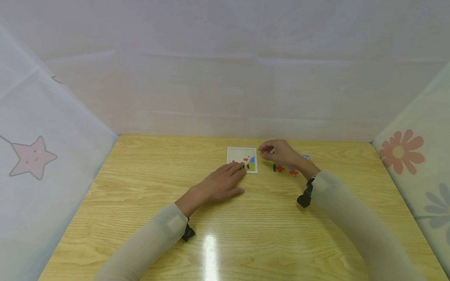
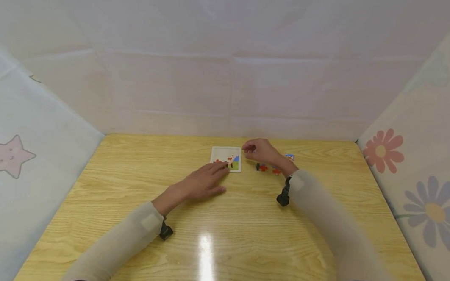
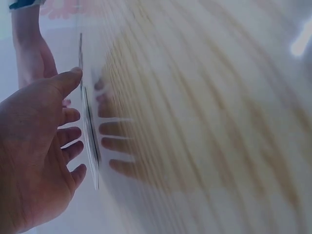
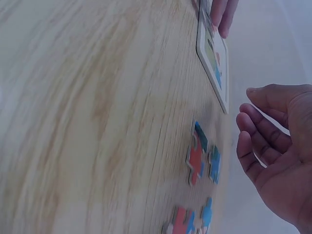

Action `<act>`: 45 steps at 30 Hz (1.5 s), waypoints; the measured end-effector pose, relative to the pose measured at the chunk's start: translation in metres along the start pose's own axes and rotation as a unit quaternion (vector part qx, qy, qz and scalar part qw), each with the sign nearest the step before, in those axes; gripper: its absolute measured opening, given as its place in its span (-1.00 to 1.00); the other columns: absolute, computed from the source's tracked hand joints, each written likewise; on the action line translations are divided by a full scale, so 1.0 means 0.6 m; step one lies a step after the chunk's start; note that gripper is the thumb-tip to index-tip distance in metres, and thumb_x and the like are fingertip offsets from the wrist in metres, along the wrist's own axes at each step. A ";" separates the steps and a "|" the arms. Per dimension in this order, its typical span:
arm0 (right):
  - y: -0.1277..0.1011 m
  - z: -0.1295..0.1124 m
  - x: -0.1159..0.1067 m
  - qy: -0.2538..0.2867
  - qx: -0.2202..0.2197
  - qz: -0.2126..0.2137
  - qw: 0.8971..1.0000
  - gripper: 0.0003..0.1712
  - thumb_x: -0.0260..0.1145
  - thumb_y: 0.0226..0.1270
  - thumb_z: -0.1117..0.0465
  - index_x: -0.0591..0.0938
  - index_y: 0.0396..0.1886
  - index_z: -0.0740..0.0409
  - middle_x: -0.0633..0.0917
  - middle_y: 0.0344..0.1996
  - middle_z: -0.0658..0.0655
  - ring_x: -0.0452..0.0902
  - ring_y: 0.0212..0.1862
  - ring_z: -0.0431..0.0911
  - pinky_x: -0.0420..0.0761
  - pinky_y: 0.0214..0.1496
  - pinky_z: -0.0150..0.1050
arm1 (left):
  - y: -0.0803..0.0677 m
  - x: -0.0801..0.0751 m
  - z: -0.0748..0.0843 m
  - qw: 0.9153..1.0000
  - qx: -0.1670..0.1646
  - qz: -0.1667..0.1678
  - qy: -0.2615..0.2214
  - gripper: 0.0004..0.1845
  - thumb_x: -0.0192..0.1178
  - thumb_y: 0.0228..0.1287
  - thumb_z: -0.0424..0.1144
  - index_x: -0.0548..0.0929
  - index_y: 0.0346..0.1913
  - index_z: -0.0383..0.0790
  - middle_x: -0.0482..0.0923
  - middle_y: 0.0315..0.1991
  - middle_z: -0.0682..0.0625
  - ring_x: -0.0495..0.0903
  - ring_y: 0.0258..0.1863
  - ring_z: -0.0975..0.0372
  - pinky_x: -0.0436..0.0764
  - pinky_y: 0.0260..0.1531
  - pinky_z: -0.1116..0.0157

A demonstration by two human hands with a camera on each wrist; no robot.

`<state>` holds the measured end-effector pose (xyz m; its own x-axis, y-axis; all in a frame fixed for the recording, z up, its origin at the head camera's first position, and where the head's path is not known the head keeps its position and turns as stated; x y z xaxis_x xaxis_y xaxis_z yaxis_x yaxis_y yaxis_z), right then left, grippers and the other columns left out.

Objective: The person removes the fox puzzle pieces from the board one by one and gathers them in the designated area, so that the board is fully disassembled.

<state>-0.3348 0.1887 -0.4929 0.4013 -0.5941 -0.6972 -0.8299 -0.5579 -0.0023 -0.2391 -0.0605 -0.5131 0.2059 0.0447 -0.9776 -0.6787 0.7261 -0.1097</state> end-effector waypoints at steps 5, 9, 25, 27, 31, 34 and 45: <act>0.019 -0.006 0.016 0.005 -0.005 -0.007 1.000 -0.65 0.33 0.51 0.38 0.70 0.23 0.37 0.76 0.07 0.29 0.68 0.09 0.09 0.68 0.19 0.05 | 0.006 0.002 0.009 1.000 0.004 -0.002 -0.009 -0.22 -0.06 0.69 0.20 0.13 0.71 -0.18 -0.07 0.74 -0.15 -0.05 0.71 -0.05 0.01 0.67 -0.03; 0.032 -0.004 0.026 0.011 -0.007 -0.010 1.000 -0.63 0.39 0.47 0.40 0.70 0.22 0.38 0.76 0.07 0.29 0.69 0.08 0.11 0.70 0.18 0.05 | 0.012 0.003 0.015 1.000 0.005 -0.008 -0.012 -0.21 -0.09 0.69 0.23 0.09 0.72 -0.17 -0.10 0.74 -0.15 -0.06 0.71 -0.04 -0.01 0.67 -0.02; 0.058 -0.001 0.047 0.006 0.002 -0.032 0.999 -0.66 0.42 0.44 0.42 0.73 0.18 0.34 0.74 0.09 0.25 0.68 0.12 0.10 0.69 0.22 -0.03 | 0.020 0.015 0.019 1.000 -0.003 -0.024 0.013 -0.15 -0.15 0.66 0.32 0.05 0.73 -0.13 -0.13 0.75 -0.10 -0.12 0.73 0.04 -0.02 0.68 0.07; 0.059 -0.001 0.048 -0.001 0.001 -0.034 0.999 -0.67 0.42 0.45 0.41 0.74 0.17 0.32 0.73 0.09 0.24 0.67 0.12 0.10 0.68 0.22 -0.02 | 0.020 0.016 0.018 1.000 -0.002 -0.024 0.013 -0.15 -0.15 0.66 0.32 0.05 0.73 -0.14 -0.13 0.75 -0.11 -0.12 0.73 0.04 -0.02 0.68 0.07; 0.059 -0.002 0.051 -0.014 -0.001 -0.041 0.999 -0.68 0.42 0.46 0.39 0.74 0.17 0.30 0.72 0.10 0.24 0.65 0.12 0.09 0.67 0.22 -0.02 | 0.019 0.016 0.018 1.000 -0.001 -0.023 0.009 -0.14 -0.14 0.66 0.33 0.06 0.73 -0.15 -0.13 0.75 -0.12 -0.12 0.73 0.04 -0.04 0.68 0.06; 0.058 -0.004 0.051 -0.021 -0.007 -0.049 0.999 -0.67 0.40 0.48 0.39 0.73 0.18 0.31 0.69 0.10 0.25 0.64 0.12 0.09 0.67 0.22 -0.01 | 0.019 0.016 0.019 1.000 0.000 -0.025 0.012 -0.14 -0.15 0.65 0.33 0.06 0.73 -0.15 -0.13 0.75 -0.12 -0.13 0.73 0.03 -0.05 0.68 0.07; 0.056 -0.010 0.053 -0.033 -0.026 -0.062 0.997 -0.72 0.38 0.48 0.42 0.74 0.13 0.34 0.66 0.08 0.28 0.63 0.10 0.13 0.68 0.19 0.00 | 0.020 0.017 0.019 0.999 -0.001 -0.038 0.030 -0.10 -0.10 0.63 0.34 0.02 0.74 -0.15 -0.14 0.75 -0.12 -0.14 0.73 0.04 -0.05 0.68 0.09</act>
Point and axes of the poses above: each hand's wrist, its own y-axis towards the middle knuckle, its own x-axis out of the palm, z = x × y, the point moved 3 cm from there along y, towards the middle knuckle
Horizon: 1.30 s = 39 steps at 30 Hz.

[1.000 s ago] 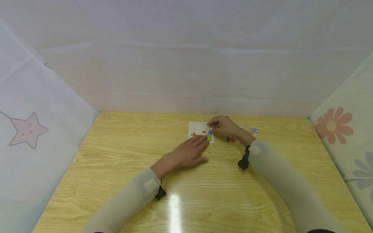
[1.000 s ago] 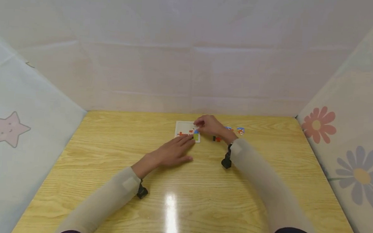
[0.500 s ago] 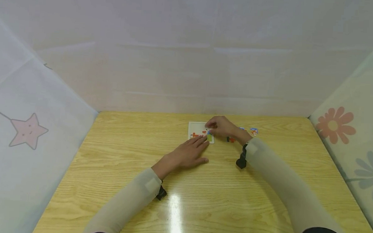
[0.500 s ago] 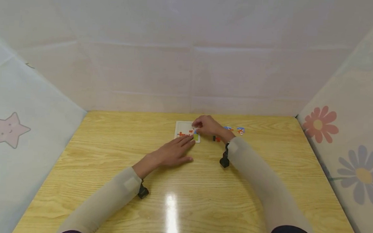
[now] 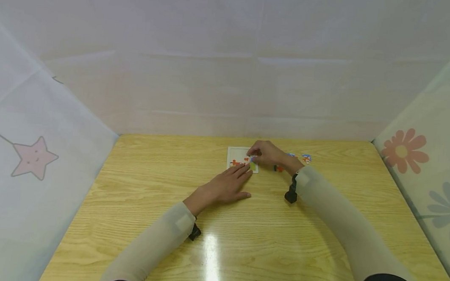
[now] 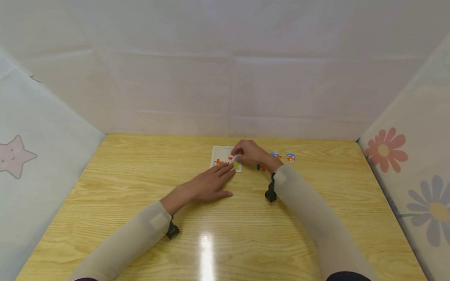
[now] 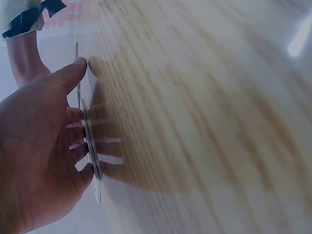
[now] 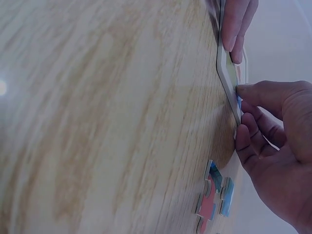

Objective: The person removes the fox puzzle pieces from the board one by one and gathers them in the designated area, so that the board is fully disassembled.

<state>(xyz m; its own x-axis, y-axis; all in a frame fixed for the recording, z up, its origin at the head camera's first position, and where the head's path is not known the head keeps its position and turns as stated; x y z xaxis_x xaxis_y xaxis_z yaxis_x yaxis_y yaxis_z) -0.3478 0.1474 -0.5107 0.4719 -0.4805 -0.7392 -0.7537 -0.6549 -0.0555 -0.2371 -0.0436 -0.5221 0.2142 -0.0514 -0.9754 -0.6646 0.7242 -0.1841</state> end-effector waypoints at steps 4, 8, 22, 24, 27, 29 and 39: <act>0.000 -0.001 0.000 -0.004 -0.001 -0.003 1.000 -0.73 0.37 0.49 0.41 0.74 0.12 0.33 0.65 0.08 0.28 0.63 0.11 0.13 0.67 0.21 0.00 | 0.001 0.002 -0.001 1.000 0.001 0.000 0.003 -0.10 -0.10 0.63 0.34 0.02 0.74 -0.16 -0.15 0.75 -0.12 -0.15 0.73 0.04 -0.04 0.68 0.09; 0.000 0.001 0.000 0.004 0.004 -0.004 1.000 -0.74 0.37 0.49 0.40 0.72 0.11 0.31 0.65 0.10 0.27 0.63 0.12 0.12 0.66 0.23 0.02 | 0.002 0.001 0.000 1.000 0.005 0.005 0.003 -0.10 -0.09 0.63 0.33 0.03 0.73 -0.17 -0.14 0.75 -0.14 -0.12 0.73 0.03 -0.01 0.68 0.08; 0.000 0.000 -0.001 0.047 0.006 0.013 0.999 -0.76 0.43 0.44 0.41 0.73 0.06 0.25 0.75 -0.05 0.16 0.68 0.01 0.02 0.67 0.14 -0.05 | -0.001 -0.006 0.001 1.000 0.005 0.003 -0.001 -0.11 -0.05 0.63 0.32 0.05 0.73 -0.18 -0.15 0.75 -0.14 -0.11 0.72 0.02 -0.02 0.68 0.08; 0.000 0.001 -0.001 0.049 0.003 0.017 0.999 -0.77 0.43 0.44 0.41 0.73 0.05 0.24 0.76 -0.06 0.15 0.68 -0.01 0.02 0.67 0.12 -0.04 | -0.002 -0.007 0.001 1.000 0.006 0.003 -0.004 -0.11 -0.05 0.63 0.31 0.04 0.73 -0.18 -0.15 0.75 -0.15 -0.11 0.72 0.01 -0.02 0.68 0.08; 0.000 0.001 -0.003 0.054 0.000 0.023 0.998 -0.77 0.43 0.44 0.41 0.74 0.05 0.23 0.77 -0.06 0.15 0.69 0.00 0.03 0.68 0.13 -0.03 | -0.003 -0.007 0.001 1.000 0.006 0.004 -0.006 -0.11 -0.05 0.63 0.31 0.04 0.73 -0.19 -0.15 0.75 -0.15 -0.11 0.72 0.01 -0.01 0.68 0.06; -0.001 0.001 -0.003 0.056 -0.003 0.028 0.998 -0.76 0.42 0.44 0.43 0.75 0.05 0.24 0.78 -0.04 0.16 0.70 0.02 0.04 0.69 0.15 -0.01 | -0.003 -0.008 0.001 1.000 0.006 0.005 -0.009 -0.11 -0.04 0.64 0.30 0.05 0.73 -0.19 -0.14 0.75 -0.16 -0.11 0.72 0.00 -0.01 0.68 0.06; -0.006 0.001 -0.001 0.060 0.015 0.041 0.997 -0.77 0.37 0.51 0.40 0.77 0.08 0.23 0.79 0.03 0.18 0.72 0.11 0.07 0.68 0.23 0.02 | -0.003 -0.004 0.001 1.000 0.007 0.007 -0.019 -0.11 -0.03 0.63 0.29 0.05 0.73 -0.19 -0.14 0.74 -0.16 -0.11 0.72 0.00 -0.02 0.68 0.05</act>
Point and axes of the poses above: each hand's wrist, its own y-axis towards the middle knuckle, its own x-axis out of the palm, z = x × y, the point moved 3 cm from there along y, towards the middle knuckle
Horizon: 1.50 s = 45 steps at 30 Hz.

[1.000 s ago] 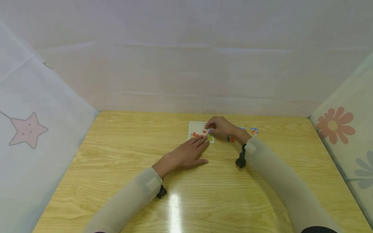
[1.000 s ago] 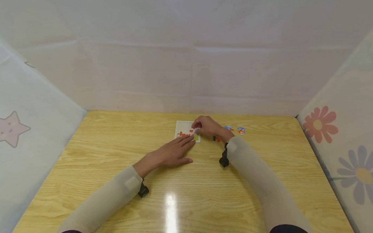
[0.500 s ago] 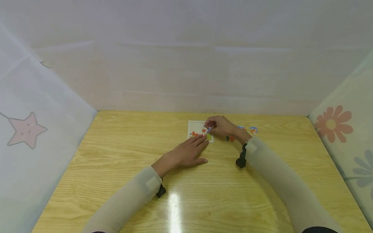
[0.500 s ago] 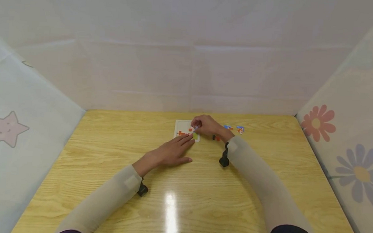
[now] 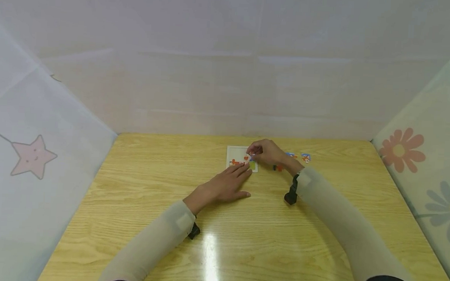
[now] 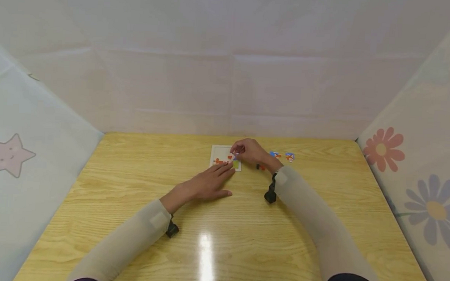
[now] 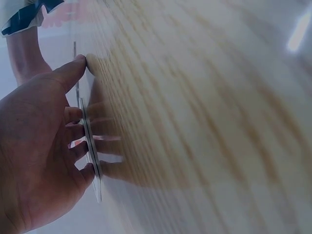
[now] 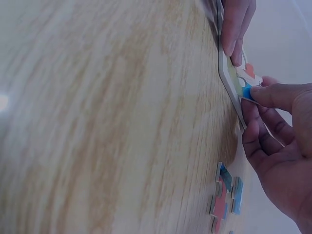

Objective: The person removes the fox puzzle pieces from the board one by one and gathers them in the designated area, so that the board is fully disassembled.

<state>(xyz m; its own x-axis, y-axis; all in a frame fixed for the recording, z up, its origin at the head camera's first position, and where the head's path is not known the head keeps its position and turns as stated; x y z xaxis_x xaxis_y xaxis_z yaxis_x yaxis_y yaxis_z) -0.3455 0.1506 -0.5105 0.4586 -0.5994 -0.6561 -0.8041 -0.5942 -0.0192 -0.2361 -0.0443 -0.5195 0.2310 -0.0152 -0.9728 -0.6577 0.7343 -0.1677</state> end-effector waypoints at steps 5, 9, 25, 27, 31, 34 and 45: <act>-0.001 0.005 0.001 0.012 0.003 0.004 1.000 -0.76 0.36 0.51 0.39 0.78 0.09 0.21 0.78 0.04 0.18 0.71 0.11 0.07 0.68 0.22 0.04 | 0.002 0.002 -0.001 1.000 0.001 0.002 0.001 -0.11 -0.01 0.63 0.29 0.07 0.72 -0.20 -0.13 0.74 -0.15 -0.10 0.72 0.00 -0.01 0.68 0.04; -0.001 0.011 -0.001 0.026 0.004 0.013 1.000 -0.73 0.34 0.53 0.38 0.77 0.14 0.21 0.77 0.07 0.19 0.70 0.13 0.07 0.67 0.23 0.05 | 0.003 0.001 -0.001 1.000 -0.002 -0.003 0.002 -0.11 -0.02 0.62 0.30 0.06 0.72 -0.19 -0.14 0.75 -0.14 -0.12 0.73 0.02 -0.03 0.68 0.06; -0.027 0.018 -0.033 0.118 0.058 0.005 0.991 -0.71 0.33 0.58 0.27 0.74 0.20 0.13 0.75 0.11 0.11 0.65 0.18 0.01 0.64 0.26 0.04 | 0.005 0.004 -0.002 1.000 0.000 0.003 -0.003 -0.11 -0.01 0.63 0.29 0.06 0.72 -0.20 -0.13 0.75 -0.14 -0.10 0.72 0.01 -0.02 0.68 0.05; -0.036 0.019 -0.038 0.120 0.060 0.001 0.991 -0.70 0.30 0.60 0.29 0.73 0.22 0.16 0.74 0.12 0.14 0.64 0.18 0.04 0.63 0.27 0.07 | 0.006 0.004 -0.002 1.000 0.000 0.002 -0.003 -0.11 -0.02 0.63 0.29 0.05 0.72 -0.20 -0.13 0.75 -0.14 -0.10 0.72 0.01 -0.02 0.68 0.05; -0.049 0.025 -0.048 0.104 0.054 0.001 0.993 -0.69 0.29 0.60 0.29 0.72 0.24 0.17 0.74 0.10 0.17 0.66 0.15 0.05 0.65 0.24 0.07 | 0.006 0.005 -0.002 1.000 -0.002 -0.001 -0.006 -0.11 -0.02 0.63 0.29 0.05 0.73 -0.19 -0.14 0.75 -0.13 -0.10 0.72 0.01 -0.02 0.68 0.04; -0.058 0.030 -0.056 0.100 0.057 -0.001 0.993 -0.69 0.31 0.60 0.28 0.72 0.24 0.18 0.75 0.08 0.16 0.67 0.14 0.04 0.67 0.22 0.06 | 0.005 0.005 -0.002 1.000 -0.004 -0.002 -0.006 -0.11 -0.03 0.63 0.29 0.03 0.73 -0.19 -0.15 0.75 -0.13 -0.11 0.72 0.01 -0.02 0.68 0.04; -0.108 0.039 -0.086 0.105 0.064 -0.024 0.992 -0.68 0.32 0.59 0.26 0.71 0.24 0.24 0.75 0.11 0.16 0.66 0.15 0.05 0.70 0.13 -0.12 | 0.007 0.005 0.000 1.000 -0.004 -0.002 -0.008 -0.10 -0.05 0.63 0.31 -0.01 0.74 -0.16 -0.19 0.76 -0.11 -0.16 0.73 0.03 -0.07 0.69 0.06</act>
Point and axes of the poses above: each hand's wrist, its own y-axis towards the middle knuckle, its own x-axis out of the palm, z = x × y, the point moved 3 cm from there along y, towards the middle knuckle
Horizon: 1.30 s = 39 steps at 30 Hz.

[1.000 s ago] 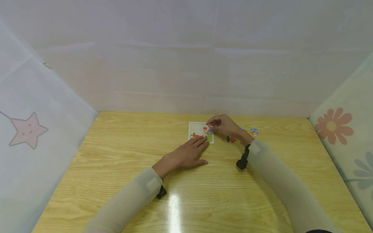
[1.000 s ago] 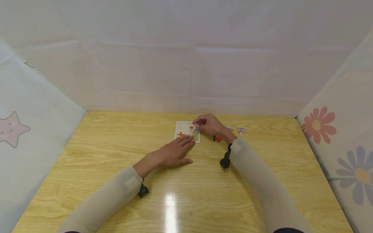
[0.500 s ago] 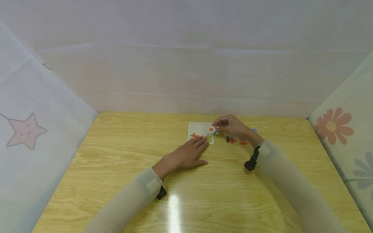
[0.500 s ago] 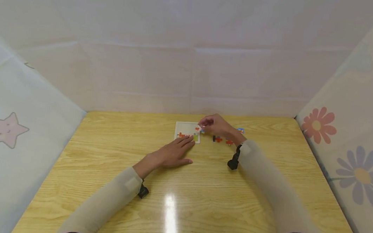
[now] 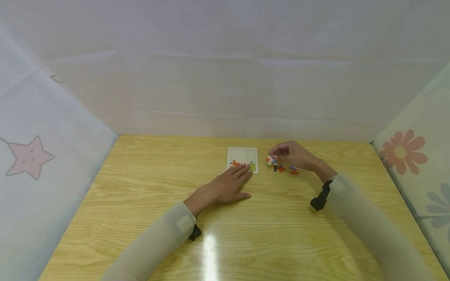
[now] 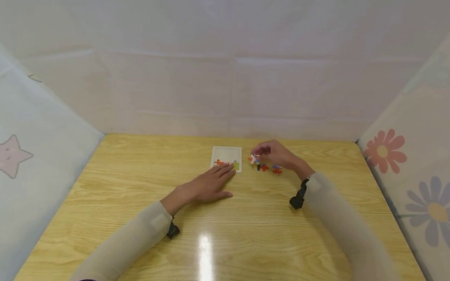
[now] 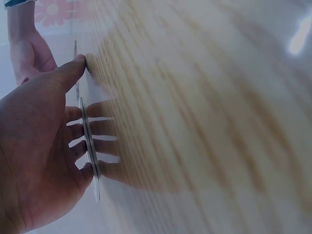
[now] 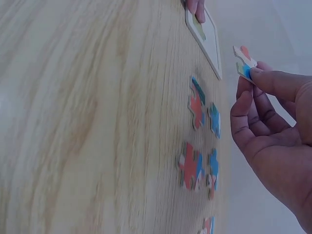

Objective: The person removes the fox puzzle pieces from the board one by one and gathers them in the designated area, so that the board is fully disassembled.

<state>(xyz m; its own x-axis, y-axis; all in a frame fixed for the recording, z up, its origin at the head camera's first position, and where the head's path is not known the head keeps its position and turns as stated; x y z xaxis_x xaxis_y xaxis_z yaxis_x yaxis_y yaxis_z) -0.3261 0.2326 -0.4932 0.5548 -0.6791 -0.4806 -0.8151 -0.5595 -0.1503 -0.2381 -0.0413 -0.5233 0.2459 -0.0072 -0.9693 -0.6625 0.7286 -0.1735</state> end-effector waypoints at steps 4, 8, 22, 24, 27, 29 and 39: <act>-0.018 0.011 -0.011 -0.001 0.004 0.000 1.000 -0.68 0.32 0.60 0.26 0.71 0.24 0.24 0.74 0.13 0.18 0.67 0.13 0.06 0.72 0.11 -0.05 | 0.001 0.000 0.001 1.000 0.000 -0.002 0.001 -0.09 -0.06 0.63 0.31 -0.02 0.74 -0.16 -0.21 0.76 -0.11 -0.17 0.73 0.03 -0.08 0.69 0.06; -0.037 0.020 -0.022 -0.006 0.012 0.003 1.000 -0.69 0.34 0.59 0.25 0.72 0.23 0.21 0.75 0.13 0.19 0.67 0.11 0.07 0.71 0.07 0.03 | 0.002 0.001 0.002 1.000 -0.004 -0.006 0.004 -0.09 -0.08 0.64 0.32 -0.04 0.75 -0.15 -0.24 0.76 -0.09 -0.19 0.73 0.05 -0.10 0.69 0.08; -0.095 0.051 -0.063 -0.015 0.013 0.011 1.000 -0.70 0.30 0.59 0.33 0.72 0.22 0.25 0.73 0.16 0.25 0.66 0.18 0.09 0.72 0.16 -0.03 | 0.003 -0.001 0.005 1.000 0.005 0.006 0.010 -0.11 -0.02 0.64 0.27 0.03 0.73 -0.21 -0.15 0.75 -0.15 -0.12 0.73 0.01 -0.02 0.68 0.04; -0.100 0.055 -0.067 -0.018 0.009 0.010 1.000 -0.70 0.30 0.59 0.33 0.72 0.22 0.25 0.72 0.18 0.26 0.65 0.19 0.09 0.71 0.17 -0.11 | 0.002 -0.002 0.006 1.000 0.006 0.007 0.006 -0.11 -0.02 0.64 0.27 0.03 0.73 -0.21 -0.15 0.75 -0.16 -0.12 0.73 0.01 -0.03 0.68 0.04; -0.107 0.063 -0.072 -0.023 0.010 0.010 1.000 -0.69 0.30 0.59 0.34 0.71 0.23 0.28 0.71 0.21 0.28 0.64 0.22 0.10 0.69 0.18 -0.25 | 0.001 -0.003 0.007 1.000 0.009 0.008 0.004 -0.11 -0.02 0.64 0.27 0.03 0.73 -0.22 -0.14 0.74 -0.16 -0.12 0.72 0.01 -0.02 0.68 0.03; -0.112 0.069 -0.075 -0.028 0.014 0.011 0.999 -0.68 0.30 0.59 0.34 0.71 0.24 0.28 0.71 0.22 0.27 0.63 0.24 0.09 0.66 0.20 -0.32 | 0.000 -0.003 0.007 1.000 0.011 0.009 0.003 -0.12 -0.02 0.65 0.26 0.04 0.72 -0.22 -0.14 0.74 -0.17 -0.11 0.72 0.00 -0.01 0.68 0.03; -0.136 0.087 -0.088 -0.035 0.031 0.018 0.999 -0.69 0.28 0.60 0.35 0.70 0.22 0.29 0.71 0.20 0.30 0.65 0.23 0.08 0.69 0.17 -0.25 | 0.001 -0.001 0.004 1.000 0.010 0.007 0.008 -0.11 -0.04 0.65 0.27 0.02 0.73 -0.21 -0.16 0.75 -0.16 -0.13 0.73 0.01 -0.03 0.68 0.03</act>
<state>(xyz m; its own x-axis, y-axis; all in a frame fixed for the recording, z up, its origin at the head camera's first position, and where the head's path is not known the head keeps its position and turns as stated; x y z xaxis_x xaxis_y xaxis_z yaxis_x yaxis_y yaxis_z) -0.2975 0.3391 -0.5006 0.5140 -0.6618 -0.5458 -0.8440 -0.5039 -0.1838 -0.2370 -0.0394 -0.5225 0.2257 -0.0082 -0.9742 -0.6513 0.7423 -0.1572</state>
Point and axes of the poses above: each hand's wrist, its own y-axis towards the middle knuckle, its own x-axis out of the palm, z = x × y, the point moved 3 cm from there along y, towards the middle knuckle
